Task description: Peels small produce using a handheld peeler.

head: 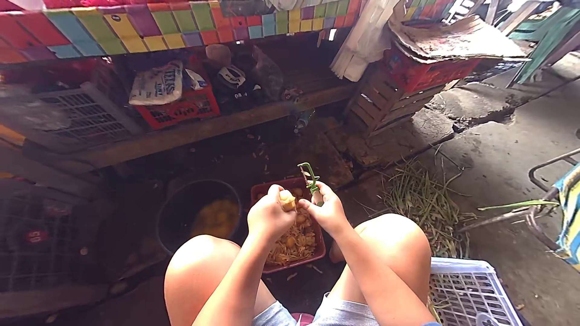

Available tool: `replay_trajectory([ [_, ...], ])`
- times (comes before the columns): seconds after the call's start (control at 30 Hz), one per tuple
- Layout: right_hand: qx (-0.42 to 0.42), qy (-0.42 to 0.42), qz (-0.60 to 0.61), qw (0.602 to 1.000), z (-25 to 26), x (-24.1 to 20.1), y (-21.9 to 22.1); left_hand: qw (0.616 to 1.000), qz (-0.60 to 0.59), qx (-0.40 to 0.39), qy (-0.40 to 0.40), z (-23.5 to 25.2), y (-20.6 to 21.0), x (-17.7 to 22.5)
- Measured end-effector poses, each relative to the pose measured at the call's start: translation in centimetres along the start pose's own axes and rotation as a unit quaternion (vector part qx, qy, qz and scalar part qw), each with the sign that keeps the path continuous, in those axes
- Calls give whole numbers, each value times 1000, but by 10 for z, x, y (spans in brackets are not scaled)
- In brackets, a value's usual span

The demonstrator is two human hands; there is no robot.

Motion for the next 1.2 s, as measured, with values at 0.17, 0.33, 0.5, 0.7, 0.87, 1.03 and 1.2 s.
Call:
replay_trajectory([
  [0.17,-15,-4,115,993,-5,-9,9,999,14,-27,-20,1,1,0],
  [0.33,-29,11,20,999,-4,-5,13,998,33,42,38,-3,8,5],
  [0.5,-16,66,127,990,-2,1,6,993,-118,22,6,7,-3,-14],
  [0.7,-57,12,103,993,-9,-8,17,972,-224,2,65,6,11,-11],
  [0.87,-36,97,121,987,-3,4,8,932,-350,24,93,5,4,-13],
  [1.03,-20,-9,154,988,-9,-12,5,891,-447,-24,72,3,7,-11],
  [1.2,48,-256,-60,964,-33,-34,-3,895,-444,-10,47,5,9,-14],
])
Point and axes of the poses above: each hand's wrist, its own z-axis towards the middle knuckle, its own y-axis out of the palm, x = y × z, the point moved 6 cm from there along z, towards the middle knuckle, and after that the axes turned 3 degrees about -z, right-handed, at the moved point
